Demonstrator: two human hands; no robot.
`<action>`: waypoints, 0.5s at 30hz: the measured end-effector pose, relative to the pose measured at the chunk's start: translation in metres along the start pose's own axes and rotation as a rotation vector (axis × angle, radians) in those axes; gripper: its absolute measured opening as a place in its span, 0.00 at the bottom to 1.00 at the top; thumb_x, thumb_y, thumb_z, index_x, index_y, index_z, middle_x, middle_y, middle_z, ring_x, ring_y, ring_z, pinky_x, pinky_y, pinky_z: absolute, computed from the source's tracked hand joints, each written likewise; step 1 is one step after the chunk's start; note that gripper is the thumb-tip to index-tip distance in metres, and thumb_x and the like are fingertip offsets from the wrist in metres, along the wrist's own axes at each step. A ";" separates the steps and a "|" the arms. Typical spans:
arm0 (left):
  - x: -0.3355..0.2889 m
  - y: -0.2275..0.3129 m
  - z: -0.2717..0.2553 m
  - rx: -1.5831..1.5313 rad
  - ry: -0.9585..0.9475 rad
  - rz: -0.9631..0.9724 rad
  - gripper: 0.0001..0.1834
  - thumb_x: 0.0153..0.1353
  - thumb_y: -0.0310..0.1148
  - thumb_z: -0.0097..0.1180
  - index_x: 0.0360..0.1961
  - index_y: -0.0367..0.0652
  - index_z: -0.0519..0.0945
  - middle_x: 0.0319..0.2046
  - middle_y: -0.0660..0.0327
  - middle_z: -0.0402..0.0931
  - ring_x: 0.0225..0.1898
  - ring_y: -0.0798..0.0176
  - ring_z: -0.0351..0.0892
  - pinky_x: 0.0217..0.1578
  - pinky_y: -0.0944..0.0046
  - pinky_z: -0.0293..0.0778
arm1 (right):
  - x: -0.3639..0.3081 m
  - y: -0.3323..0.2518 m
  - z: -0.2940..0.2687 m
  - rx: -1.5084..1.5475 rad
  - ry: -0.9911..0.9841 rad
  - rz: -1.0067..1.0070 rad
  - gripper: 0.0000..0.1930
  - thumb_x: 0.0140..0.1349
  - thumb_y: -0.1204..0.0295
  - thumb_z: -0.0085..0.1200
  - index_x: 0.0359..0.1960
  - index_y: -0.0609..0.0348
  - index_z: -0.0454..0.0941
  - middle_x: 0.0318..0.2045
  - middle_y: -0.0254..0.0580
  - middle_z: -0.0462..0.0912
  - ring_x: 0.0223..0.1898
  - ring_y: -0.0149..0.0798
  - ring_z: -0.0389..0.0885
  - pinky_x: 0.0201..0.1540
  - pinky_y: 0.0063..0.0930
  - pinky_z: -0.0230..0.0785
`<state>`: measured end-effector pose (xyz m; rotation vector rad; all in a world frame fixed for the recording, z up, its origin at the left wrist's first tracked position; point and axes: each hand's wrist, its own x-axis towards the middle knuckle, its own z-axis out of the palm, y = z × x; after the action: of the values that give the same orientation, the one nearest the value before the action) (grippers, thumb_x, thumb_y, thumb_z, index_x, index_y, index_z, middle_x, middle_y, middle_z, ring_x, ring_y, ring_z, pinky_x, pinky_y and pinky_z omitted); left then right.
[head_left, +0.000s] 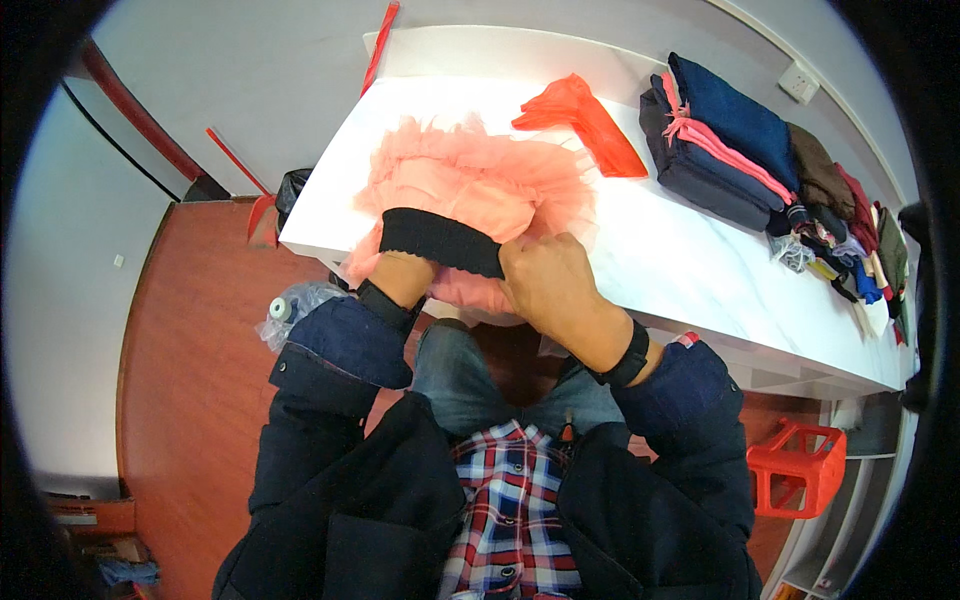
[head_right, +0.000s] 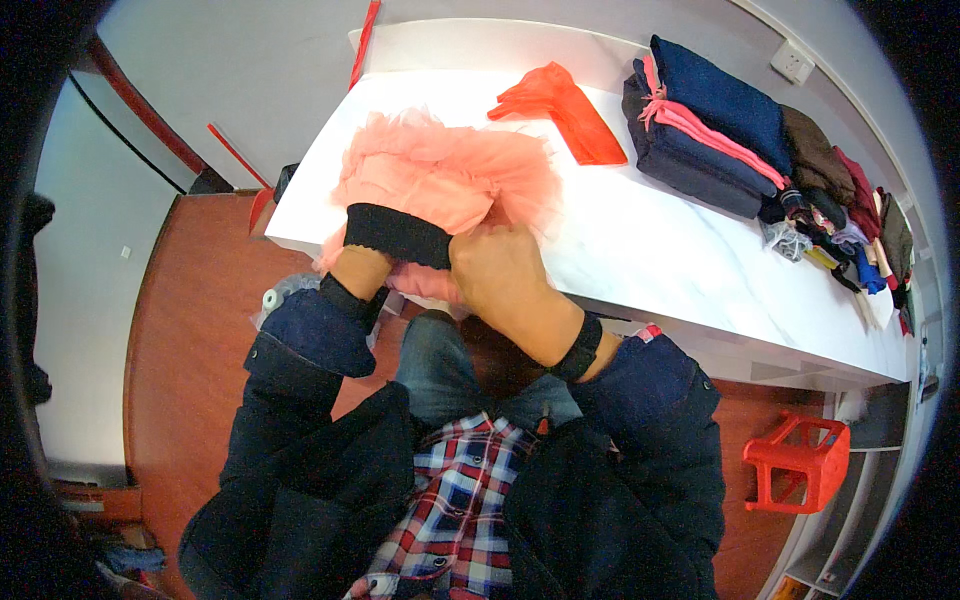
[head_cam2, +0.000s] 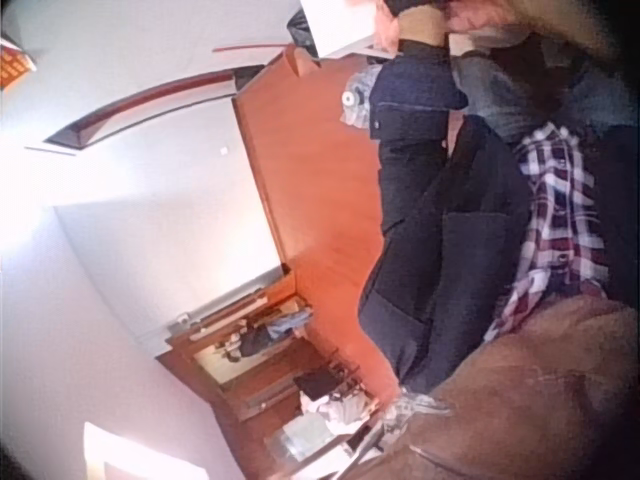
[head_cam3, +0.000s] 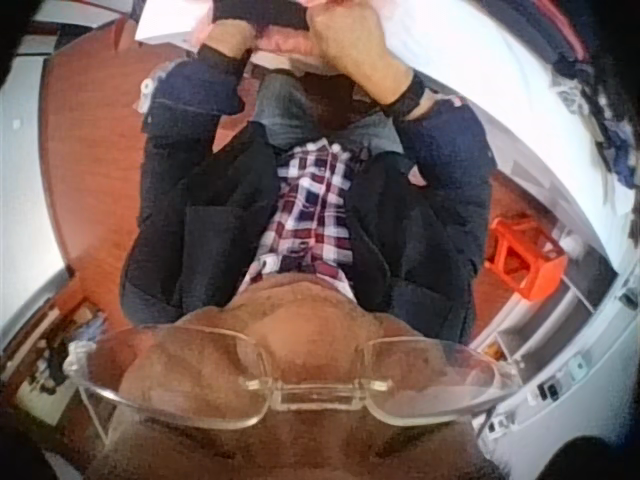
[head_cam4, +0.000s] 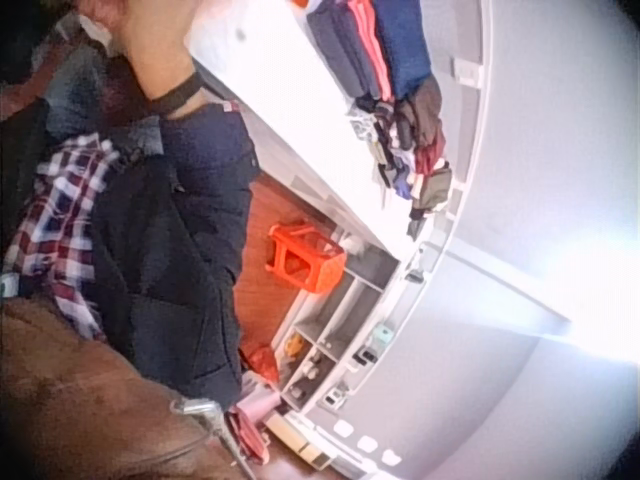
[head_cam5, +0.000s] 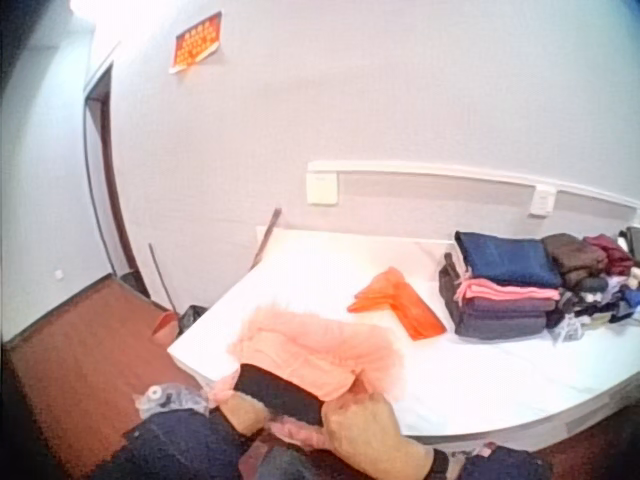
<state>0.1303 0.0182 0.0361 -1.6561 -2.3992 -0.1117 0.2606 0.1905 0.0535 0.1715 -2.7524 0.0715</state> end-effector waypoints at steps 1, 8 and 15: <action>-0.009 0.000 -0.003 0.009 -0.009 0.006 0.13 0.63 0.36 0.56 0.43 0.44 0.86 0.42 0.49 0.85 0.43 0.45 0.85 0.43 0.47 0.78 | 0.000 -0.003 0.000 0.007 -0.038 -0.005 0.12 0.56 0.61 0.65 0.25 0.55 0.81 0.21 0.47 0.83 0.25 0.50 0.86 0.33 0.44 0.74; -0.034 -0.014 -0.015 0.047 -0.043 0.017 0.12 0.62 0.37 0.58 0.41 0.44 0.86 0.40 0.50 0.86 0.40 0.46 0.85 0.40 0.47 0.79 | 0.008 -0.011 0.003 0.088 0.021 0.000 0.13 0.58 0.61 0.64 0.25 0.56 0.81 0.21 0.48 0.83 0.25 0.50 0.86 0.32 0.43 0.75; 0.019 -0.018 0.005 0.103 -0.030 -0.028 0.12 0.60 0.39 0.59 0.40 0.45 0.86 0.38 0.50 0.86 0.37 0.46 0.86 0.37 0.47 0.79 | 0.019 -0.010 0.009 0.163 0.031 0.044 0.11 0.59 0.64 0.60 0.26 0.57 0.83 0.21 0.53 0.84 0.26 0.53 0.86 0.29 0.45 0.76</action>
<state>0.1068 0.0303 0.0366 -1.5896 -2.4077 0.0322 0.2414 0.1778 0.0529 0.1520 -2.7186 0.3076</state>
